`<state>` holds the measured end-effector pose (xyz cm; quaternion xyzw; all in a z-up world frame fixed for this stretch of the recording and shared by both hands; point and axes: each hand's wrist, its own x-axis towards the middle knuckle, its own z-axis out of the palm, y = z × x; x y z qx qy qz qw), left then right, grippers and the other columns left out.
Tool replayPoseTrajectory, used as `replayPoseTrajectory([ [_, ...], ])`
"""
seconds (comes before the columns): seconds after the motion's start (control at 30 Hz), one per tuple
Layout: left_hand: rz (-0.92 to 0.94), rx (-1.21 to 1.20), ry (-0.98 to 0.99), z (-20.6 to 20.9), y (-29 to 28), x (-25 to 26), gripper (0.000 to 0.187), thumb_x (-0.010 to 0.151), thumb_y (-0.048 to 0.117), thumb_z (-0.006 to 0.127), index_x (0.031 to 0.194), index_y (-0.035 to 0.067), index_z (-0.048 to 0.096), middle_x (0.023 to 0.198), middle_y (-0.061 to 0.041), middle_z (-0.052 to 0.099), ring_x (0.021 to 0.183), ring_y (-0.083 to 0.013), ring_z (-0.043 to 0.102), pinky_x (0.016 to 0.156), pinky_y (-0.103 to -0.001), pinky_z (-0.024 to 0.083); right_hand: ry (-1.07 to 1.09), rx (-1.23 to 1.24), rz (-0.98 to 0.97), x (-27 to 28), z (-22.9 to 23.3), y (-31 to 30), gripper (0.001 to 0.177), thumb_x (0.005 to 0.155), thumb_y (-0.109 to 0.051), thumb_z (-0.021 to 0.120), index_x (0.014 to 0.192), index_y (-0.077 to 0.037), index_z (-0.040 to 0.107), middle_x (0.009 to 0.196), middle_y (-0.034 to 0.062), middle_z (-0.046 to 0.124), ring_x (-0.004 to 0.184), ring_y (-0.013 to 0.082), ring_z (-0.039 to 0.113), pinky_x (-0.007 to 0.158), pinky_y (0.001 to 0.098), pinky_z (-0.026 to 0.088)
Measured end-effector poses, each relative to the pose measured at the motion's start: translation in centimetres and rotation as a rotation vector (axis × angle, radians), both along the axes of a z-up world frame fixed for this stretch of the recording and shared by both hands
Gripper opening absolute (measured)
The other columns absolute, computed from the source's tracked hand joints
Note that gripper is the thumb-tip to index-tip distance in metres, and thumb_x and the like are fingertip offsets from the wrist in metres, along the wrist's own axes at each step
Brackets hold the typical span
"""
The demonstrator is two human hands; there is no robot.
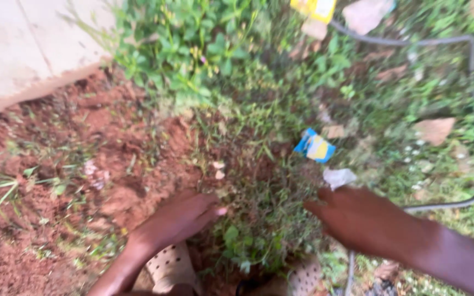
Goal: Pulling weeds and small plants from the soil by hand in a garden area.
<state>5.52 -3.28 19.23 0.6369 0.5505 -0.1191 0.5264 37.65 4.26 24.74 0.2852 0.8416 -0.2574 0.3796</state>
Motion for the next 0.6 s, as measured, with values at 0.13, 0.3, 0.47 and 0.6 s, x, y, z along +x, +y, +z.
replayPoseTrajectory([
  [0.13, 0.061, 0.086, -0.199, 2.6, 0.8, -2.0, 0.054, 0.104, 0.048, 0.045, 0.148, 0.018, 0.051, 0.129, -0.008, 0.07, 0.123, -0.0257, 0.064, 0.113, -0.047, 0.041, 0.071, 0.053, -0.029, 5.1, 2.6, -2.8, 0.062, 0.09, -0.036, 0.07, 0.146, -0.015, 0.052, 0.132, 0.0155, 0.061, 0.115, 0.0381, 0.063, 0.089, 0.0497, 0.056],
  [0.3, -0.111, 0.458, -0.262, 8.5, 1.9, -6.1, 0.058, 0.109, 0.05, 0.035, 0.154, 0.017, 0.051, 0.146, -0.006, 0.065, 0.123, -0.0248, 0.067, 0.105, -0.046, 0.049, 0.297, 0.147, -0.163, 8.4, 7.8, -2.0, 0.061, 0.097, -0.047, 0.069, 0.15, -0.022, 0.054, 0.144, 0.0137, 0.059, 0.122, 0.036, 0.063, 0.093, 0.0454, 0.055],
  [0.47, -0.238, 0.308, 0.239, 24.3, 3.8, 2.2, 0.07, 0.098, 0.057, 0.037, 0.157, 0.021, 0.044, 0.141, -0.006, 0.062, 0.124, -0.0264, 0.064, 0.107, -0.045, 0.049, 0.573, 0.196, -0.303, 7.5, 17.4, 0.9, 0.06, 0.089, -0.038, 0.069, 0.145, -0.02, 0.058, 0.139, 0.0127, 0.063, 0.115, 0.0323, 0.066, 0.091, 0.0424, 0.057],
  [0.6, -0.253, 0.203, 0.336, 27.4, 2.4, 7.6, 0.074, 0.097, 0.06, 0.035, 0.158, 0.018, 0.037, 0.138, -0.006, 0.061, 0.122, -0.0258, 0.064, 0.109, -0.042, 0.051, 1.155, -0.149, -0.237, 11.4, 17.4, 5.0, 0.052, 0.103, -0.033, 0.065, 0.147, -0.006, 0.054, 0.143, 0.012, 0.067, 0.122, 0.0245, 0.073, 0.105, 0.0392, 0.061],
])
